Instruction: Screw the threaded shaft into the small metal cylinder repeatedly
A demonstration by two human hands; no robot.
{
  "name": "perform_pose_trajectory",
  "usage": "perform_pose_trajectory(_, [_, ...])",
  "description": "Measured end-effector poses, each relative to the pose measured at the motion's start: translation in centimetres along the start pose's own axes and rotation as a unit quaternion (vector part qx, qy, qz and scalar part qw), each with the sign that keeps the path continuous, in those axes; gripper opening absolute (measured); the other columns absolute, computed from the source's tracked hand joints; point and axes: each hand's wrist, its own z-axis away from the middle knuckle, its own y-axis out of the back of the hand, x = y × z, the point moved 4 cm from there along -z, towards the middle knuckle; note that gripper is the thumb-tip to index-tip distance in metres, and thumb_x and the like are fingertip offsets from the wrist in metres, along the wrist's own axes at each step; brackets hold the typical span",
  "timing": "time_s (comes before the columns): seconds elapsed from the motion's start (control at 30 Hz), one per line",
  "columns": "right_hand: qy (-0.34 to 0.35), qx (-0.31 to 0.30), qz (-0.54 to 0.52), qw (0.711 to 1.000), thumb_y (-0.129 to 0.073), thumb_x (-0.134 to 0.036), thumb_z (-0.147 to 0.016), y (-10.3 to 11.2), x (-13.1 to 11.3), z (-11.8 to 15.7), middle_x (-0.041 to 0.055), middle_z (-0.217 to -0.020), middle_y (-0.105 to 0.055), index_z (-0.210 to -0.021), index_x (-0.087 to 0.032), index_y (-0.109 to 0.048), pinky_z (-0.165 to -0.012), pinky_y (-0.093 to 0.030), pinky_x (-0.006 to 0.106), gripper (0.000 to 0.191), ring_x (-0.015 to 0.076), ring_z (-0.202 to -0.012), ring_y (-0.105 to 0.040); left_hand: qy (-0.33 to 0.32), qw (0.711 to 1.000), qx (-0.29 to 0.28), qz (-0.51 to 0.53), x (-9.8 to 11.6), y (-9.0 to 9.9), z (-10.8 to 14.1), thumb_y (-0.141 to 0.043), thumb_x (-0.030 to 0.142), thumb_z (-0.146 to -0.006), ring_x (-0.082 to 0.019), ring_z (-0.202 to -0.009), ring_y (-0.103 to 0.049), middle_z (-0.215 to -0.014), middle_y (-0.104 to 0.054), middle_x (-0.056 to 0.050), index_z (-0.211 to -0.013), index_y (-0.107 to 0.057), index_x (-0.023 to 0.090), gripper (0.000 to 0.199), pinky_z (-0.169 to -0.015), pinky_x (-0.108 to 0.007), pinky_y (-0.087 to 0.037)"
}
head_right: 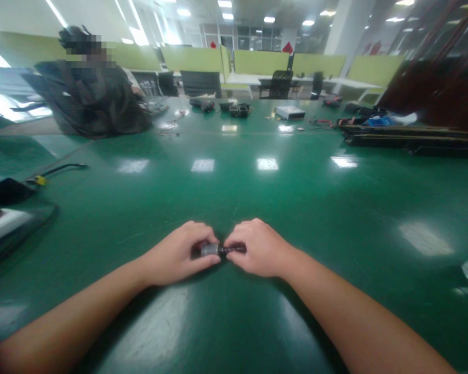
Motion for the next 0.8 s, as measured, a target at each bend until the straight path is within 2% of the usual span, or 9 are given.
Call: perform_pose_trajectory(0.8, [-0.01, -0.012, 0.012, 1.0, -0.07, -0.02, -0.082, 0.36, 0.11, 0.17, 0.0017, -0.086, -0.074, -0.092, -0.02, -0.075, -0.079, -0.043, 0.031, 0.011, 0.0173, -0.082, -0.065, 0.001, 1.0, -0.004, -0.005, -0.27, -0.08, 0.12, -0.067, 0.043, -0.088, -0.019, -0.078, -0.059, -0.082, -0.065, -0.001, -0.091, -0.066, 0.021, 0.023, -0.075, -0.031, -0.041])
